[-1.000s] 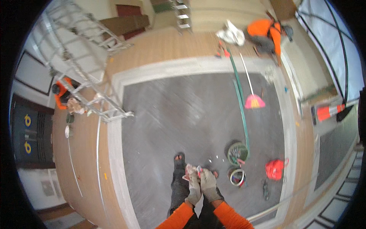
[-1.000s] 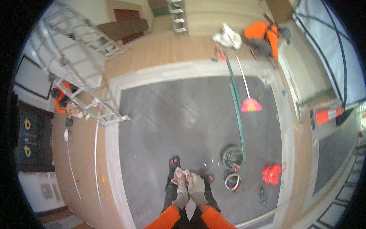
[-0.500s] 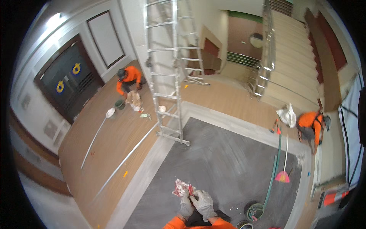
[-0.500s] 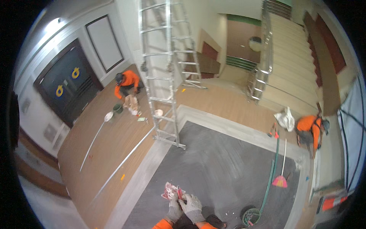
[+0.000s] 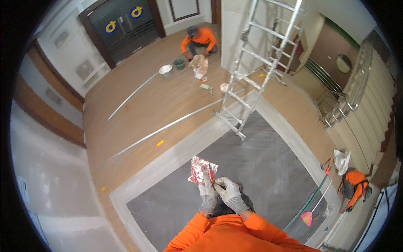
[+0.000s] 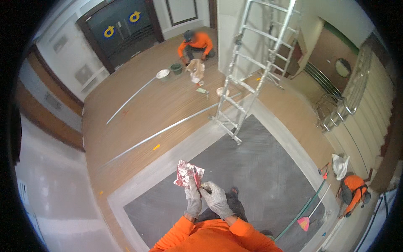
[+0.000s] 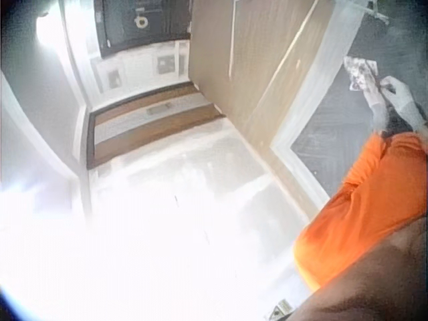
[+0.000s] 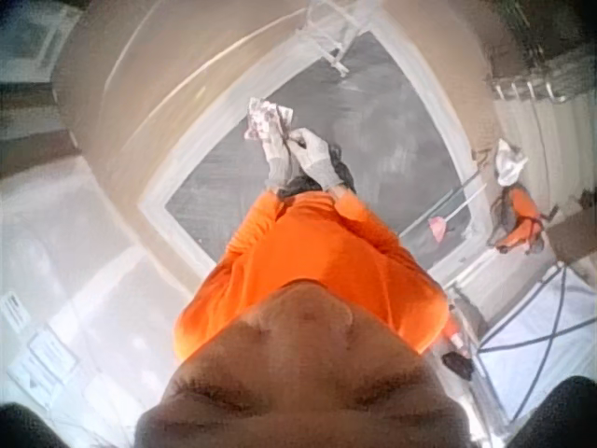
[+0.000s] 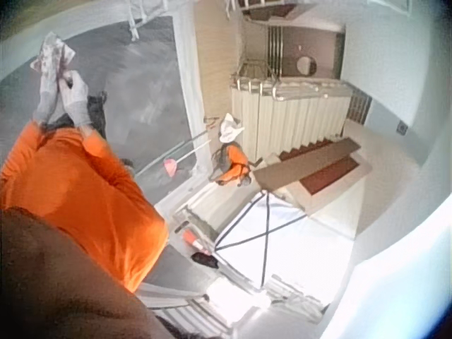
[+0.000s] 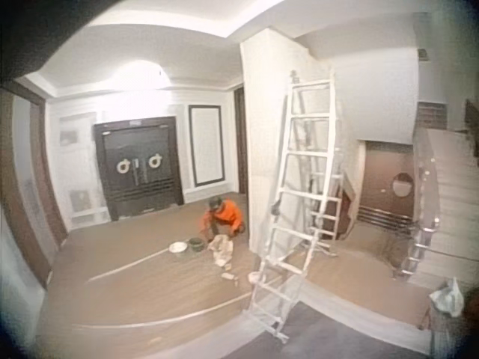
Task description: The person scoops a white compound from a bowl onto a trowel and applies it to a wall corner joint. They smooth the compound along the joint line using the trowel, working in short sections.
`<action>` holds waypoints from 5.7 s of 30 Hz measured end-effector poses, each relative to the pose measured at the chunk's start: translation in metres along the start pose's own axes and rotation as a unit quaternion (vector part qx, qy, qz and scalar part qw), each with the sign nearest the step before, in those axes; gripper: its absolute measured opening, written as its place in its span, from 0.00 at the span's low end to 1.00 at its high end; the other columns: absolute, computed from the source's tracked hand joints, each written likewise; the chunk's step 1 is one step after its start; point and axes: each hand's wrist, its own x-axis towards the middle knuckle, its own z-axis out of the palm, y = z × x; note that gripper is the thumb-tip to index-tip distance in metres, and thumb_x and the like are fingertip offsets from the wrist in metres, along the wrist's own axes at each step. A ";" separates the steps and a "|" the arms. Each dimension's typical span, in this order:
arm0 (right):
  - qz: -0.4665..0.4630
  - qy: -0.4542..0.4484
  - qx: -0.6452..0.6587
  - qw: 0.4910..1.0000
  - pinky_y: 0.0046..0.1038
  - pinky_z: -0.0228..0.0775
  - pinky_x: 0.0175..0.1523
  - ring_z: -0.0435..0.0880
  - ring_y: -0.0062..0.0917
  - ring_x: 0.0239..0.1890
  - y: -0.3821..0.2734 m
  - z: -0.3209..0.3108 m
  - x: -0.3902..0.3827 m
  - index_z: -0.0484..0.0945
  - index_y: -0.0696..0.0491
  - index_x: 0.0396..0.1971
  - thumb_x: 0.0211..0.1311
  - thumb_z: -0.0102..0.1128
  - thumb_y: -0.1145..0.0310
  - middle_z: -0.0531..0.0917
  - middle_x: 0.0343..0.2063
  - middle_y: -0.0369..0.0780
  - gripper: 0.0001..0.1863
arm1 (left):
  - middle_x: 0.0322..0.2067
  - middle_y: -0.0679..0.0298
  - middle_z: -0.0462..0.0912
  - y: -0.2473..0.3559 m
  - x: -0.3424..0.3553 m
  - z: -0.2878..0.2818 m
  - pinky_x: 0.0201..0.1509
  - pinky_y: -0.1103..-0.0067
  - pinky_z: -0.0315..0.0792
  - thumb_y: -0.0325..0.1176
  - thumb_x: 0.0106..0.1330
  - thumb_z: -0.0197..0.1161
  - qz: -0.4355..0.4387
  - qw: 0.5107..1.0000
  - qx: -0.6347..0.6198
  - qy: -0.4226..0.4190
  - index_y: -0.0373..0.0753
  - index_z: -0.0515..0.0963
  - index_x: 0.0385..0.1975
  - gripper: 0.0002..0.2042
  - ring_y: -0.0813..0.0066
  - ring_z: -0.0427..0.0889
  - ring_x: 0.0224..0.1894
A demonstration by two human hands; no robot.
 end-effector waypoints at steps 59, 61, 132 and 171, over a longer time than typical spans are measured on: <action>-0.202 -0.148 -0.222 0.942 0.43 0.73 0.58 0.80 0.44 0.52 -0.310 0.328 0.907 0.79 0.52 0.47 0.62 0.64 0.66 0.82 0.46 0.46 0.15 | 0.33 0.68 0.84 0.520 0.858 -0.022 0.36 0.75 0.79 0.56 0.77 0.53 -0.100 0.976 -0.186 -0.043 0.46 0.79 0.47 0.19 0.74 0.83 0.34; -0.189 -0.162 -0.231 0.941 0.43 0.72 0.58 0.80 0.44 0.52 -0.315 0.333 0.945 0.79 0.52 0.47 0.63 0.63 0.65 0.82 0.45 0.46 0.14 | 0.34 0.65 0.85 0.530 0.891 -0.015 0.36 0.76 0.82 0.54 0.79 0.49 -0.081 0.978 -0.188 -0.035 0.45 0.79 0.49 0.20 0.72 0.86 0.35; -0.046 -0.065 -0.238 0.968 0.47 0.77 0.44 0.85 0.47 0.38 -0.193 0.570 1.694 0.76 0.55 0.43 0.75 0.50 0.54 0.84 0.36 0.50 0.18 | 0.42 0.57 0.85 0.621 1.646 0.047 0.43 0.70 0.75 0.43 0.79 0.56 0.038 0.978 0.167 0.118 0.27 0.78 0.47 0.20 0.72 0.80 0.40; -0.085 0.073 -0.169 0.979 0.46 0.77 0.54 0.84 0.54 0.52 0.211 0.815 2.195 0.87 0.61 0.39 0.55 0.63 0.52 0.86 0.40 0.60 0.25 | 0.22 0.69 0.77 0.405 2.081 -0.082 0.21 0.80 0.68 0.57 0.77 0.54 0.219 0.934 -0.233 0.161 0.43 0.76 0.35 0.22 0.81 0.75 0.19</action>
